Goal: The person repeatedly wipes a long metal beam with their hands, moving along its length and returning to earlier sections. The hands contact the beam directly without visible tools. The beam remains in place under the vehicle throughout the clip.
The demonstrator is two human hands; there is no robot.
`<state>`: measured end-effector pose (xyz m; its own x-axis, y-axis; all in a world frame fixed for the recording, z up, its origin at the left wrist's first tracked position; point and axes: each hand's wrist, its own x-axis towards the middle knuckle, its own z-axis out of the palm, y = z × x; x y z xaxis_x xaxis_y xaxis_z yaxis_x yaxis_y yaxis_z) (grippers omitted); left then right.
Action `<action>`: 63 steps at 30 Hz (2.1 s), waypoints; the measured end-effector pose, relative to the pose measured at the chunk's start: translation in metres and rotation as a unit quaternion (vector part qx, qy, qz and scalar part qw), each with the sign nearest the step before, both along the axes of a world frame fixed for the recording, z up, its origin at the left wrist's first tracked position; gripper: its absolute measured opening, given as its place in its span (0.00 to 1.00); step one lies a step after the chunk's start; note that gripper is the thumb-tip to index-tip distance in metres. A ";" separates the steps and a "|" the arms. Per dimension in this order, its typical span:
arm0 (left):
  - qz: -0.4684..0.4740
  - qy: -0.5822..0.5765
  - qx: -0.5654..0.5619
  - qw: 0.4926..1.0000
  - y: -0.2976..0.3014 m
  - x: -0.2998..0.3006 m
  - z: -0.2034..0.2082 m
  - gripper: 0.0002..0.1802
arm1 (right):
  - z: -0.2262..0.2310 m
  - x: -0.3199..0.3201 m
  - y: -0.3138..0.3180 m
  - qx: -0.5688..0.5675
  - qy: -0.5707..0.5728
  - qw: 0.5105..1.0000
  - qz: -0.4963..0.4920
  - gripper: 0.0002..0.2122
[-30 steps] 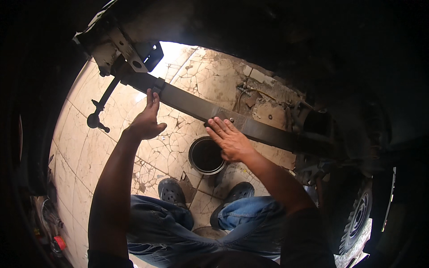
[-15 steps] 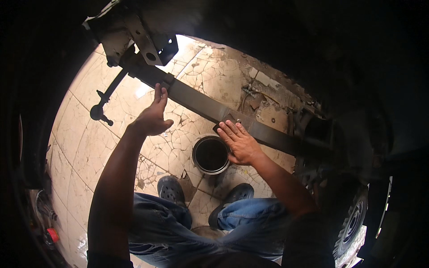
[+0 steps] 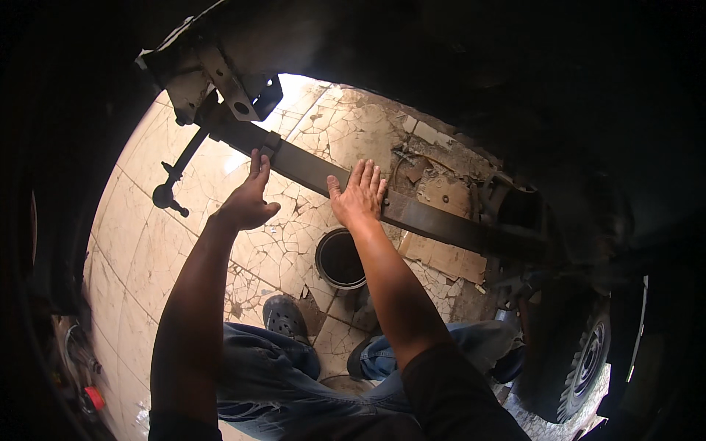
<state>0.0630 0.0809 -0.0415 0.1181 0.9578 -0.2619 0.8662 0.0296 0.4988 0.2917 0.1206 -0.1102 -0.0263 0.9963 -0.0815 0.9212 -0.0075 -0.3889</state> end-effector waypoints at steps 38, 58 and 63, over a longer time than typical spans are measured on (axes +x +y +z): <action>-0.005 0.011 -0.034 0.999 0.000 -0.004 0.004 0.60 | -0.009 0.150 -0.076 0.109 -0.135 0.938 0.300 0.37; -0.002 -0.001 0.007 1.000 -0.003 -0.001 0.005 0.58 | 0.002 0.088 -0.037 0.040 -0.111 0.979 0.164 0.39; 0.002 0.016 -0.023 1.000 -0.003 -0.001 0.008 0.58 | 0.004 0.096 -0.051 0.033 -0.126 0.971 0.199 0.41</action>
